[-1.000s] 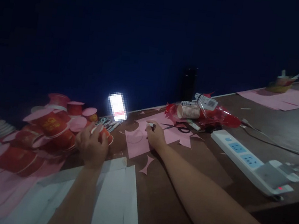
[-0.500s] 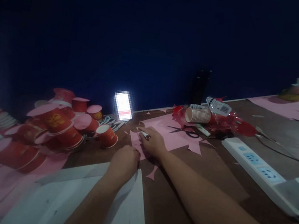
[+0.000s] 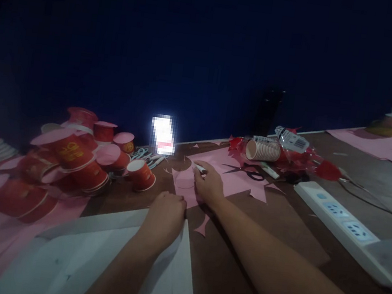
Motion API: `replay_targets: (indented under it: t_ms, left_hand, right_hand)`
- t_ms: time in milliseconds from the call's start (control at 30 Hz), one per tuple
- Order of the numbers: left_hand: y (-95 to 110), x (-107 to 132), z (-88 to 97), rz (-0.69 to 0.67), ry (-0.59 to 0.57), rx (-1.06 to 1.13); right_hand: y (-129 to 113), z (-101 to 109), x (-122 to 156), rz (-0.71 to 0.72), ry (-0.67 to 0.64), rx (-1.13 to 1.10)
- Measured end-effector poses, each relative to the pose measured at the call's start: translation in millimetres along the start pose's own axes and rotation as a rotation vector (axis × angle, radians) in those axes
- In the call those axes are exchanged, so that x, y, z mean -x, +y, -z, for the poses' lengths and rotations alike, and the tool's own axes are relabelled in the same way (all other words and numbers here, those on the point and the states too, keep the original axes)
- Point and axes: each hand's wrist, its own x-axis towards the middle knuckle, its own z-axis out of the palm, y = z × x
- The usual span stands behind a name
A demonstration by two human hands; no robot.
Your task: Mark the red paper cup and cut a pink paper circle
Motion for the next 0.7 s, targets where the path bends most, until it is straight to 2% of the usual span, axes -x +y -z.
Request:
replay_targets:
  t_ms: [200,400,533,700]
  left_hand:
    - [4,2,7.4,-0.017,-0.127,0.041]
    - [7,3,11.2,-0.019,-0.158,0.042]
    - [7,4,10.5,-0.014,-0.142,0.062]
    - [5,5,8.5,-0.018,-0.109,0.083]
  right_hand:
    - [2,8,2,-0.282,-0.009,0.089]
    - [2,9,3,-0.313,-0.008,0.099]
    - [-3,11,4,-0.233,0.016,0.037]
    - [-8,14,5,0.070,0.058,0.053]
